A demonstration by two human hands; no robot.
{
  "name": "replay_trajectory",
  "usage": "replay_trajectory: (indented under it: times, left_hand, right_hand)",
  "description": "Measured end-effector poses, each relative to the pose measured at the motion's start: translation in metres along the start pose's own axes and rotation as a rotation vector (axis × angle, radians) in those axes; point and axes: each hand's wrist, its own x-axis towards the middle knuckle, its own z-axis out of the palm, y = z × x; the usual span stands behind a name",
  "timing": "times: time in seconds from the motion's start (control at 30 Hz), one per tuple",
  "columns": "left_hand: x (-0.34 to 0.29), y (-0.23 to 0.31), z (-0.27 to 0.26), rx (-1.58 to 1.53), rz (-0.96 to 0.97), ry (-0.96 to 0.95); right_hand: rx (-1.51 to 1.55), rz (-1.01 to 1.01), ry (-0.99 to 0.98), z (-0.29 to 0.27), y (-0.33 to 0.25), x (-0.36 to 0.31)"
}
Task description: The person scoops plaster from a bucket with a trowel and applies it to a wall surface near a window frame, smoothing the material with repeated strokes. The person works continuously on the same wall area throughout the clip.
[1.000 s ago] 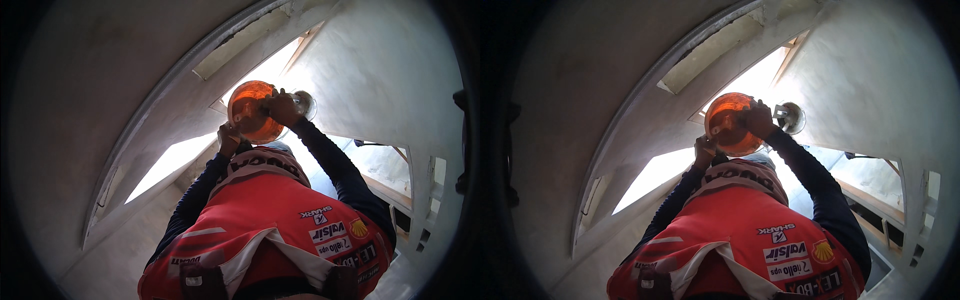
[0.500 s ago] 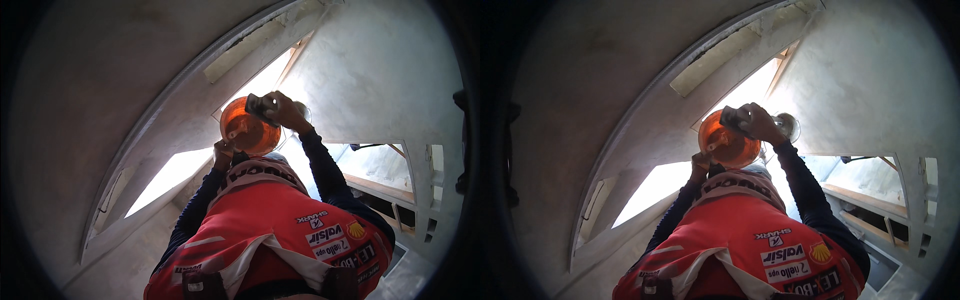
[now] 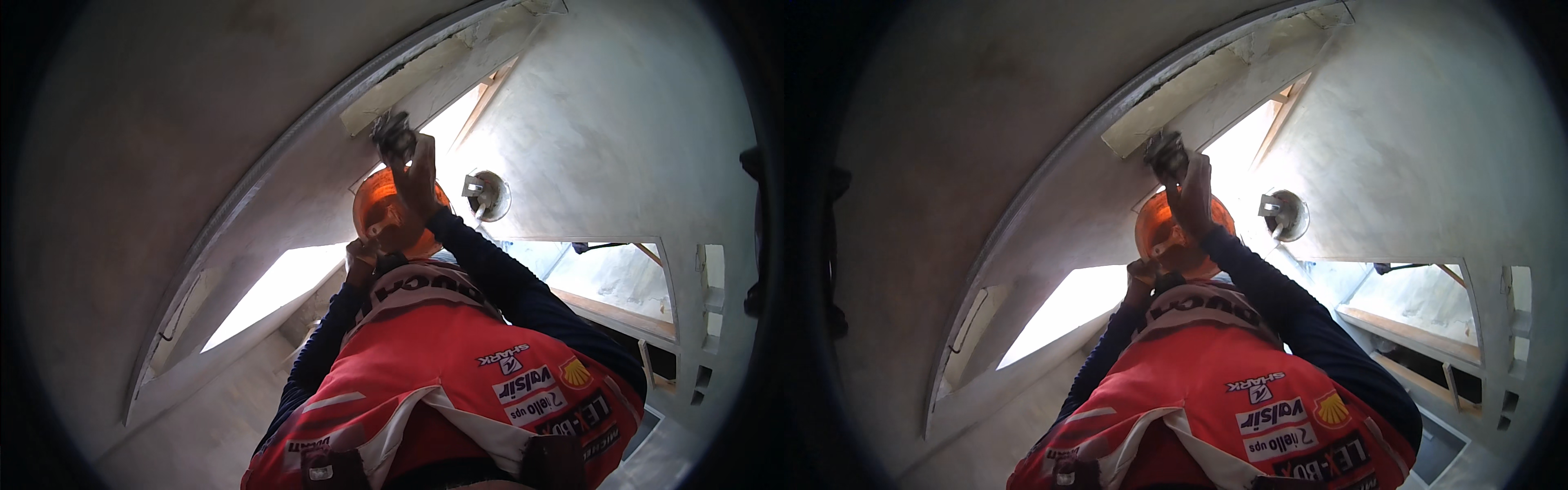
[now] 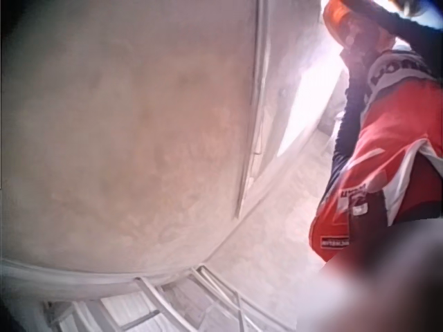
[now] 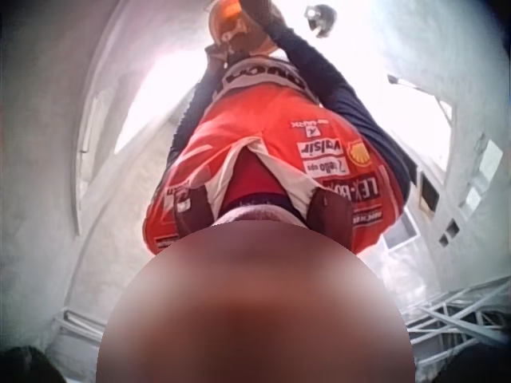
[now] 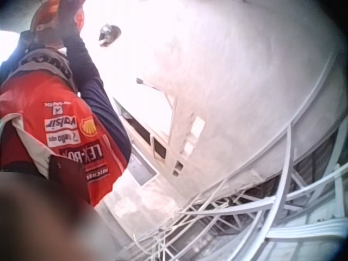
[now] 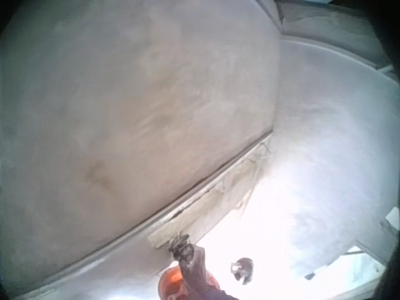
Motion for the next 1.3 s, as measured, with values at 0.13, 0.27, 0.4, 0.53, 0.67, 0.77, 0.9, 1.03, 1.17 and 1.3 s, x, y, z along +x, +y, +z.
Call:
replay_trajectory:
  times: [0.13, 0.27, 0.4, 0.53, 0.67, 0.77, 0.9, 1.03, 1.17, 1.3]
  left_hand:
    - [-0.004, -0.003, -0.001, -0.090, -0.066, 0.012]
    - [-0.001, 0.009, 0.000, -0.055, -0.112, -0.002]
    - [-0.004, 0.018, 0.002, -0.134, -0.206, -0.009]
    - [-0.006, 0.019, 0.003, -0.125, -0.132, -0.017]
    - [0.005, 0.018, 0.007, -0.061, -0.212, -0.031]
    - [0.007, 0.020, 0.008, -0.116, -0.198, -0.024]
    - [0.002, 0.028, 0.008, -0.152, -0.210, -0.055]
    - [0.005, 0.038, 0.013, -0.135, -0.167, -0.038]
    - [0.008, 0.046, 0.017, -0.166, -0.219, -0.042]
    - [0.010, 0.058, 0.020, -0.052, -0.196, -0.028]
  right_hand:
    - [0.020, -0.129, 0.032, 0.009, -0.010, 0.005]
    - [0.035, -0.363, -0.099, 0.007, -0.016, -0.015]
    - [0.016, -0.099, 0.040, -0.004, -0.002, 0.009]
    - [0.095, -0.221, 0.192, 0.001, 0.005, 0.034]
    - [0.008, -0.164, -0.052, -0.006, 0.003, 0.020]
    - [0.021, -0.180, 0.046, -0.023, 0.007, 0.023]
    - [0.049, -0.118, 0.181, -0.021, 0.016, 0.063]
    - [0.066, -0.277, 0.116, -0.008, 0.020, 0.043]
    - [-0.058, -0.020, -0.256, -0.043, 0.045, -0.010]
    - [-0.465, 0.004, -0.706, -0.074, 0.079, -0.023]
